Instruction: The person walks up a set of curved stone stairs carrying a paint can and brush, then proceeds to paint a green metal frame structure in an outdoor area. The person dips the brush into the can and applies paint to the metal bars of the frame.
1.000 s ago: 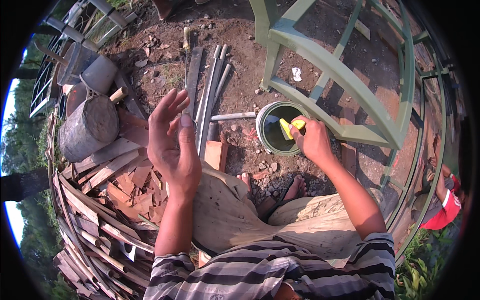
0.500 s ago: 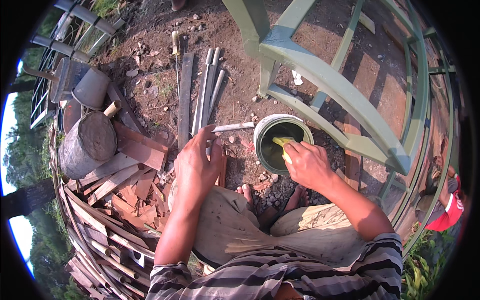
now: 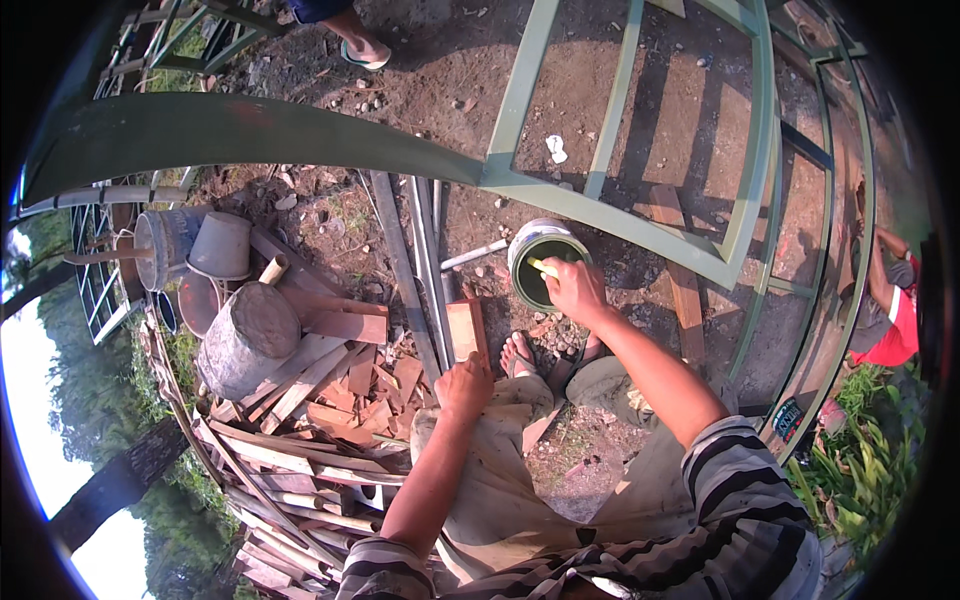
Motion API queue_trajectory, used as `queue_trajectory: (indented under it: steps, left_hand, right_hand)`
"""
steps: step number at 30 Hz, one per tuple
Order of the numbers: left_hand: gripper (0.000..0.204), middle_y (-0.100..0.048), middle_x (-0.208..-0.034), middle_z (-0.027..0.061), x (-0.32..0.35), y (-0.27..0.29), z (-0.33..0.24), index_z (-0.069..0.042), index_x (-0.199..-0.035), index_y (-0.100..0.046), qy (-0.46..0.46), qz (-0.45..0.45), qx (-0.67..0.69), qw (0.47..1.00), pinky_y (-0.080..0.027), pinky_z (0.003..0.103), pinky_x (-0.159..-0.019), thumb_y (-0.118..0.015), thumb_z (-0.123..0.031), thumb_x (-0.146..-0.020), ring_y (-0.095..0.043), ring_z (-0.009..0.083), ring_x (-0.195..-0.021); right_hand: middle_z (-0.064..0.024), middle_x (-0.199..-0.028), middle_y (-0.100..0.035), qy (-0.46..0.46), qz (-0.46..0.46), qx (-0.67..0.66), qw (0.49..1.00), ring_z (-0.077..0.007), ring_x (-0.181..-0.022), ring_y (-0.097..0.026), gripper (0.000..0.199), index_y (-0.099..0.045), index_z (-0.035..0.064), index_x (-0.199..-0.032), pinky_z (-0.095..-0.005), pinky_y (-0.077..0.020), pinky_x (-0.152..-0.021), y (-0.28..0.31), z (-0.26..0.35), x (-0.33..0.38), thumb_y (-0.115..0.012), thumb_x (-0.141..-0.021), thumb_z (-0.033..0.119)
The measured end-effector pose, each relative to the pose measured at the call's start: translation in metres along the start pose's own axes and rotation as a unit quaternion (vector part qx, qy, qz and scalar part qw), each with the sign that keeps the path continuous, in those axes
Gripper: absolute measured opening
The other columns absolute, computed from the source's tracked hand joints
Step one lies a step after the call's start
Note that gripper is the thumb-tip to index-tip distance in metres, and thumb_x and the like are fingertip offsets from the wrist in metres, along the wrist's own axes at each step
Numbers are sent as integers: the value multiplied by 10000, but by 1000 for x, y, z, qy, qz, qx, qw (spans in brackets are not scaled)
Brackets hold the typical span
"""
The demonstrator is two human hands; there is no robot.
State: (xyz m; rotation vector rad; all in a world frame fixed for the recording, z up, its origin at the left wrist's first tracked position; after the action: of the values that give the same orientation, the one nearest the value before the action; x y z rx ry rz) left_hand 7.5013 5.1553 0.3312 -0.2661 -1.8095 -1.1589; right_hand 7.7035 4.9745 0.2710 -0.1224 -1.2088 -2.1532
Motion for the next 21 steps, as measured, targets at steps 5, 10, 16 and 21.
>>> queue_trajectory:
  steps: [5, 10, 16, 21]
  left_hand:
    - [302, -740, -911, 200, 51, -39, -23, -101, -1113, -628, -24, 24, 55, 998, -561, 543, -763, -599, -328, -915, -722, 416, -859]
    - [305, -732, -898, 207, 118, -86, -46, -110, -1157, -605, -21, 59, 126, 990, -559, 553, -771, -565, -318, -938, -713, 422, -875]
    - [354, -722, -992, 239, 194, -74, -74, -89, -1224, -583, -52, 123, 151, 980, -558, 550, -835, -537, -300, -944, -706, 433, -940]
    - [434, -551, -1463, 185, 250, -46, -40, -127, -1325, -616, -140, 171, 26, 975, -346, 524, -1160, -522, -319, -947, -469, 373, -1405]
  right_hand:
    - [-188, -877, -744, -74, 14, 65, 995, -373, -829, -736, 273, -721, 121, -1144, -493, -585, -750, -11, 3, -4, -664, -888, 199]
    - [-210, -954, -736, -150, -8, -7, 989, -395, -884, -721, 265, -709, 144, -1165, -493, -571, -784, 14, 27, 10, -673, -907, 189]
    - [-56, -1020, -735, -305, -103, -490, 810, -144, -872, -720, 313, -694, 89, -1196, -328, -576, -666, 39, -19, 44, -760, -921, 220]
    - [-19, -1027, -703, -327, -63, -645, 688, -135, -925, -679, 387, -675, 110, -1197, -311, -556, -757, 83, -14, 81, -754, -936, 385]
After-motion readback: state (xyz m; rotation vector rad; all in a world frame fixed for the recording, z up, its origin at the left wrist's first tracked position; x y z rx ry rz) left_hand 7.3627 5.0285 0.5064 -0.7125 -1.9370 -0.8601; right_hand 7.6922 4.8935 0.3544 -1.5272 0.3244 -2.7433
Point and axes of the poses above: each hand's wrist, its own x-axis away from the middle knuckle, its own y-axis out of the back of the hand, z = x × y, the point moved 1 cm from there along -x, towards the middle knuckle
